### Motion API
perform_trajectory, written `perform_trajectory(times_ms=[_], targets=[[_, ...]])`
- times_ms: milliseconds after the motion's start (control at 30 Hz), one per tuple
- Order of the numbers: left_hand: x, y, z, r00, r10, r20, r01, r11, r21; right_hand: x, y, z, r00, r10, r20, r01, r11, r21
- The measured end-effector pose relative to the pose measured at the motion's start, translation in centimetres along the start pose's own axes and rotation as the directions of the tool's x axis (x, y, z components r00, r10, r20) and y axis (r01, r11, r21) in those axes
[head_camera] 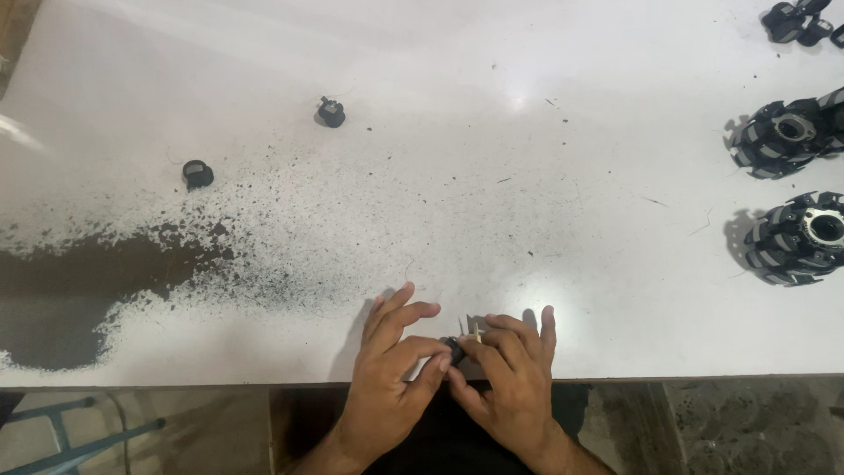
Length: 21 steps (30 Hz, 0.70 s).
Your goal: The person trims excess flash from small black rubber wheel components using a small blade, working on one part at a time at a white table. Finished parts are set aside in a growing pile on the right while trimmed scrap accumulates on the table.
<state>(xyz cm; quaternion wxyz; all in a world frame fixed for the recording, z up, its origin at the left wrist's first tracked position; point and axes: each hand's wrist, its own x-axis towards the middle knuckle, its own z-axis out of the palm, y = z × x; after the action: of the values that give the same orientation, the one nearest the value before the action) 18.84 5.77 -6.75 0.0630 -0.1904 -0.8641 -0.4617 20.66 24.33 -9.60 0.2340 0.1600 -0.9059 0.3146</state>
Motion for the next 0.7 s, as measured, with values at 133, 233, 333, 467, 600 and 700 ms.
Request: perform_trajectory(times_ms=[133,233,333,467,600,700], targets=[[0.2,-0.1,-0.7,0.998,0.024,0.058,-0.034,0.985,0.167,0.5,-0.2,-0.1,0.999,0.03,0.029,-0.03,1.0,0.003],[0.6,0.0,-1.3,0.987,0.03,0.159,-0.059,0.983,0.175,0.7,-0.3,-0.1,0.998,0.045,0.042,-0.046,0.999,0.019],[0.9,0.0,-2.2,0.96,0.067,0.274,-0.098,0.99,0.1,0.7,-0.1,-0.2,0.996,0.058,0.066,-0.06,0.998,0.027],[1.0,-0.5,-2.5,0.959,0.103,0.265,-0.134,0.985,0.104,0.6,-0.1,-0.2,0.998,0.026,0.05,-0.028,0.999,0.047],[0.5,-1.0,-1.5,0.984,0.084,0.158,-0.096,0.993,0.069,0.6,-0.1,-0.1,0.998,0.023,0.057,-0.026,0.998,0.049],[0.1,-1.4,-1.0,0.991,0.102,0.087,-0.11,0.99,0.084,0.6,0.1,-0.2,0.997,0.037,0.062,-0.04,0.998,0.045]])
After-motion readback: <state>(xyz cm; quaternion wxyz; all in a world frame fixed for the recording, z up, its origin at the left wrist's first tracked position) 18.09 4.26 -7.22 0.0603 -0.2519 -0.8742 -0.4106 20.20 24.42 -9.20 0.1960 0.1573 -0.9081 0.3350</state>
